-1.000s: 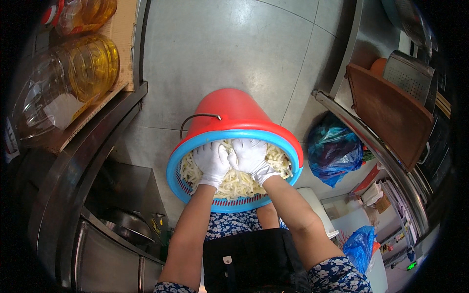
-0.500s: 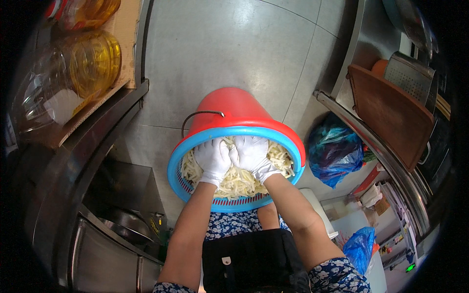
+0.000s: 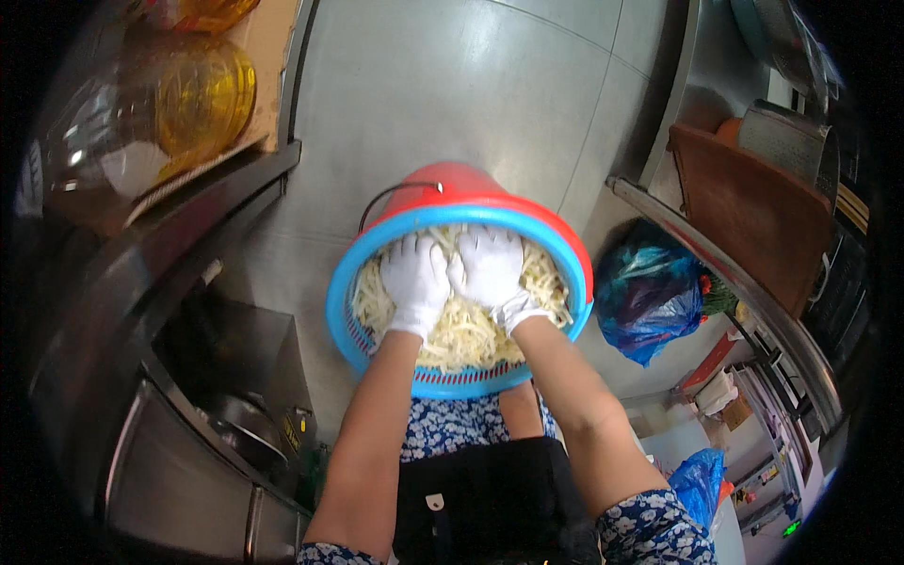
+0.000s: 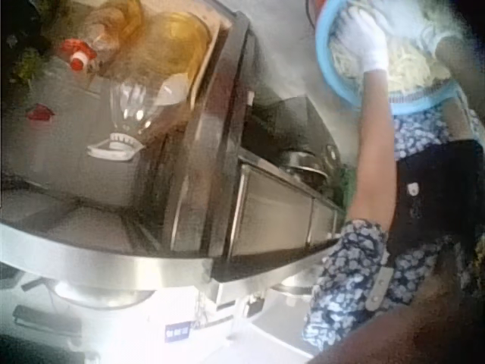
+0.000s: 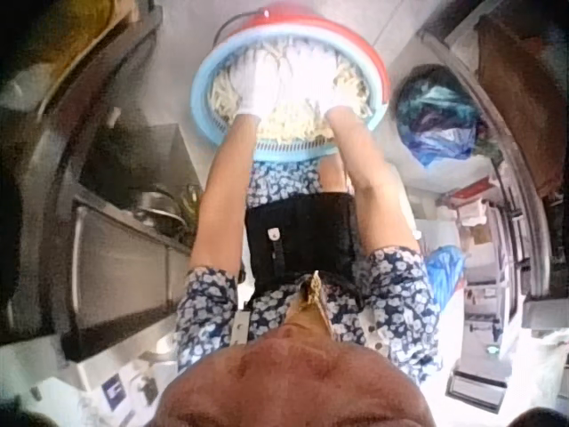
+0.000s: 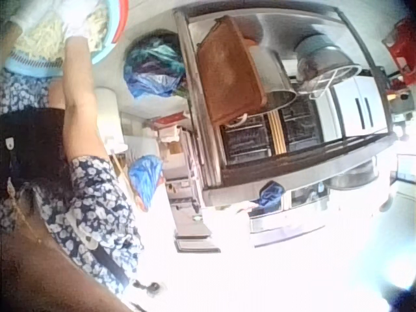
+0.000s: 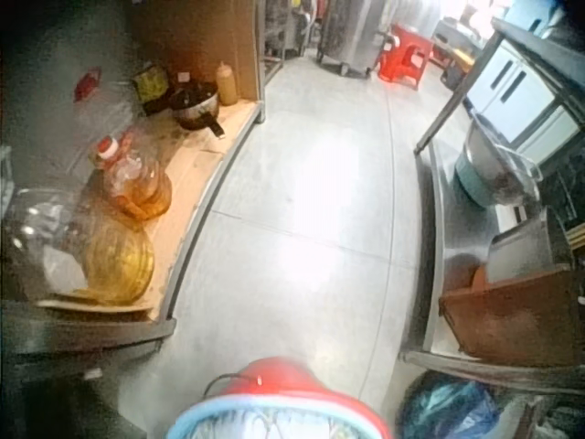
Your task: The person opens a plastic bag of green beans and pours them into a metal bowl. They wash the beans under running water in a sink, rinsing and draining the water multiple times. Finally, the person squeezes shredded cabbage in a blue colander over a red bucket to remove excess water.
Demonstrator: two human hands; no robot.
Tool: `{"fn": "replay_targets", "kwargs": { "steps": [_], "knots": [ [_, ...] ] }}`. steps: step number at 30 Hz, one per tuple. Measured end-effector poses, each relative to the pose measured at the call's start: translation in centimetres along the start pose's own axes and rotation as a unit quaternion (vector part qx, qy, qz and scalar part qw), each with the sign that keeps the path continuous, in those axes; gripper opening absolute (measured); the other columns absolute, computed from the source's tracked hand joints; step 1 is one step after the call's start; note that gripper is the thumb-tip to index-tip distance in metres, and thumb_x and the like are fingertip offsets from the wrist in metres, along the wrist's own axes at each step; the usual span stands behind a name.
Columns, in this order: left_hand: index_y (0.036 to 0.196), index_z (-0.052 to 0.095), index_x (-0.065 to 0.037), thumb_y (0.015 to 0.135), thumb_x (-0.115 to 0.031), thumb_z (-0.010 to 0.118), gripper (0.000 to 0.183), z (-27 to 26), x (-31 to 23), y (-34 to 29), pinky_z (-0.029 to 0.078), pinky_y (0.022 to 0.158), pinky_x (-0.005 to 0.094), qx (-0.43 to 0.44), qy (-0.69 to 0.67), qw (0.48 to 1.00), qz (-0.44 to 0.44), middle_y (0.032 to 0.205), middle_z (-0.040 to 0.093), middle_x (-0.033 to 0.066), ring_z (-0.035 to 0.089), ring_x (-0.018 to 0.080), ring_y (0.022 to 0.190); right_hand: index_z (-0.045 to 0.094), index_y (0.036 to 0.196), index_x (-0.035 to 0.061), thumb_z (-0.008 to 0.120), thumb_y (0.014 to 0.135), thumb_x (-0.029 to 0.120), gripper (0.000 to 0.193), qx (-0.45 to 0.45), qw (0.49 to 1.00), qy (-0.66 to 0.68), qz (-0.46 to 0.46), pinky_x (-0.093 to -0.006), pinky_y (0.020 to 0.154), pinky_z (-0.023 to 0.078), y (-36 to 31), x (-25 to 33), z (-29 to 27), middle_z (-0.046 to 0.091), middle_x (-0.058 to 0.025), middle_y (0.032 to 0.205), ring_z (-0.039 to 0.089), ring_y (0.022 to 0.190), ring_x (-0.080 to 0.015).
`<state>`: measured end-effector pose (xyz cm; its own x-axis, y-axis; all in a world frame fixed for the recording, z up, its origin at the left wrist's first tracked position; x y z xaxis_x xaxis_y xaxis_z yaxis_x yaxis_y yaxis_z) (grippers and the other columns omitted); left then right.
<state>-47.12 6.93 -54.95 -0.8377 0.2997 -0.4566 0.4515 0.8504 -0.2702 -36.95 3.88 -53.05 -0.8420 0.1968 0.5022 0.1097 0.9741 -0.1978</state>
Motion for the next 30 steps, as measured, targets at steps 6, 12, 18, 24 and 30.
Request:
{"fn": "replay_targets", "kwargs": {
  "steps": [6, 12, 18, 24, 30],
  "knots": [
    [0.113, 0.056, -0.007, 0.087, -0.027, 0.049, 0.034, -3.6, -1.0, -0.8, 0.039, 0.086, 0.0474, -0.014, -0.011, 0.996, -0.087, 0.107, 0.059, 0.0154, 0.055, 0.0331, 0.099, 0.061, 0.095, 0.0035, 0.057, 0.071, 0.028, 0.034, 0.033, 0.993, -0.112, 0.003, -0.0478, 0.087, 0.038, 0.0, 2.6, -4.4, 0.058, -0.0142, 0.096, 0.053, 0.097, -0.0316],
    [0.12, 0.052, 0.002, 0.09, -0.019, 0.044, 0.038, -4.9, 1.4, -0.6, 0.037, 0.097, 0.0456, 0.016, -0.094, 0.993, -0.071, 0.12, 0.054, 0.0204, 0.051, 0.0365, 0.11, 0.058, 0.112, 0.0005, 0.052, 0.082, 0.014, 0.034, 0.124, 0.975, 0.066, -0.17, -0.0443, 0.102, 0.034, 2.8, 6.2, -2.4, 0.055, -0.0186, 0.12, 0.048, 0.116, -0.0347],
    [0.121, 0.055, -0.003, 0.093, -0.035, 0.039, 0.045, -1.7, 2.8, -0.6, 0.039, 0.094, 0.0468, 0.12, -0.111, 0.98, -0.114, 0.118, 0.056, 0.0193, 0.053, 0.0375, 0.107, 0.055, 0.119, 0.001, 0.053, 0.085, 0.028, 0.043, 0.237, 0.963, -0.005, -0.128, -0.0454, 0.102, 0.035, 3.6, 1.9, 1.4, 0.053, -0.0221, 0.123, 0.049, 0.114, -0.0372],
    [0.122, 0.055, -0.004, 0.095, -0.039, 0.034, 0.049, 0.0, 2.6, -0.4, 0.039, 0.097, 0.0411, 0.246, -0.105, 0.955, -0.129, 0.123, 0.055, 0.0172, 0.052, 0.0359, 0.111, 0.065, 0.099, 0.0028, 0.041, 0.087, 0.059, 0.062, 0.385, 0.922, -0.016, 0.032, -0.0431, 0.083, 0.046, 3.4, -0.5, 1.0, 0.064, -0.0214, 0.094, 0.061, 0.088, -0.0356],
    [0.12, 0.057, -0.01, 0.09, -0.039, 0.045, 0.044, -2.6, -0.2, -3.3, 0.039, 0.085, 0.0484, 0.126, -0.144, 0.978, -0.082, 0.104, 0.059, 0.0122, 0.056, 0.0318, 0.095, 0.058, 0.121, 0.0101, 0.047, 0.086, 0.052, 0.056, 0.257, 0.966, 0.011, -0.017, -0.0516, 0.099, 0.032, -0.7, -0.2, -2.1, 0.058, -0.0183, 0.116, 0.047, 0.115, -0.0378]
  ]
}}
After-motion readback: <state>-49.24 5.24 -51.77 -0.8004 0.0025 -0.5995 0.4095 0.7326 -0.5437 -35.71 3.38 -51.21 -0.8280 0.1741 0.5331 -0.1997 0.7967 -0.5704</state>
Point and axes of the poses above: each hand's wrist, its own y-axis towards the middle knuckle, its own z-axis out of the palm, x = y × z, the point moved 8 cm from there along y, towards the middle knuckle
